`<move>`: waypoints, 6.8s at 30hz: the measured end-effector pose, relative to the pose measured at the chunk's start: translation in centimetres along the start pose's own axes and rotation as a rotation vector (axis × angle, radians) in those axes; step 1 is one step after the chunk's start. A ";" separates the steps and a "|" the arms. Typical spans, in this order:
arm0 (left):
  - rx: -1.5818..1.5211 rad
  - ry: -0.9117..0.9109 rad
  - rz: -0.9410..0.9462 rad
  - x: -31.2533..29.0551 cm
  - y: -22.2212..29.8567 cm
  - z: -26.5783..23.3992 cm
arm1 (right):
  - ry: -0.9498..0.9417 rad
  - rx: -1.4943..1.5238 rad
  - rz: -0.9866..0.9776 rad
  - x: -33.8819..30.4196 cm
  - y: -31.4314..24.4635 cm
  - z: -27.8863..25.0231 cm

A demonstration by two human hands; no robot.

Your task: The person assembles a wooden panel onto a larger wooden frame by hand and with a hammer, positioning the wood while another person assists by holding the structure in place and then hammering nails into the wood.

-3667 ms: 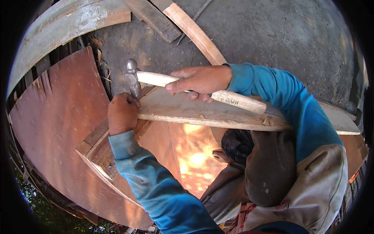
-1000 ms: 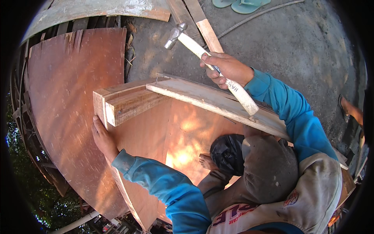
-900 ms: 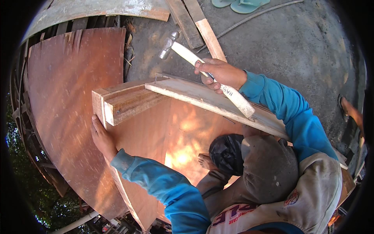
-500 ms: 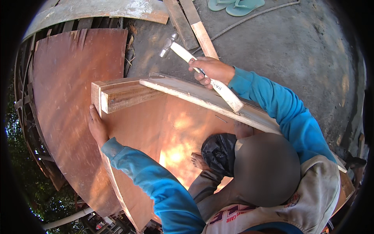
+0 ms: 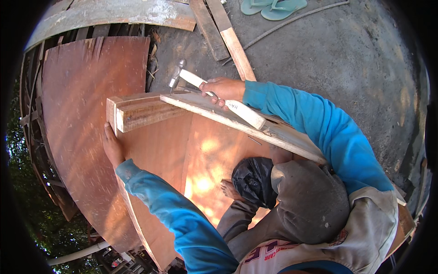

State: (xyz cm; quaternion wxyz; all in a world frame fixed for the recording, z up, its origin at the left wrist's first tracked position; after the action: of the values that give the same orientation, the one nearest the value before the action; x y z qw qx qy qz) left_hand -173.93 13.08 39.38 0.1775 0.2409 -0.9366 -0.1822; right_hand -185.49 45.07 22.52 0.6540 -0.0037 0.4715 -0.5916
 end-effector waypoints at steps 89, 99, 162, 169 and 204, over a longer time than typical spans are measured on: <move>0.127 -0.057 0.067 -0.2 -0.8 -0.3 | 0.072 -0.078 0.030 -6.0 1.4 -1.5; -0.238 -0.336 0.041 1.8 -0.2 -1.2 | 0.523 -0.529 -0.065 -19.0 4.7 1.0; -0.064 -1.354 1.628 -39.8 -0.3 23.2 | 1.121 -0.312 0.261 -27.9 43.0 13.5; -0.193 -1.199 1.868 -40.9 0.1 22.8 | 1.090 -0.364 0.323 -27.1 41.5 13.2; -1.342 -1.582 -0.049 -28.5 -3.9 19.5 | 0.800 -0.412 -0.352 -16.1 12.6 14.6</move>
State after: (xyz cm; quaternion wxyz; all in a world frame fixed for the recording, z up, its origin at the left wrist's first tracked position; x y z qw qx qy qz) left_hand -157.20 29.54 13.76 -0.3942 -0.0768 -0.4863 -0.7760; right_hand -164.45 53.31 33.39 0.2971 0.0151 0.7856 -0.5425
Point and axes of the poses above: each hand's wrist, its own x-axis towards the middle knuckle, its own z-axis out of the palm, y = z × x, the point moved 3 cm from there along x, towards the middle knuckle, and after that the axes turned 14 degrees about z, right-handed, at the moved point
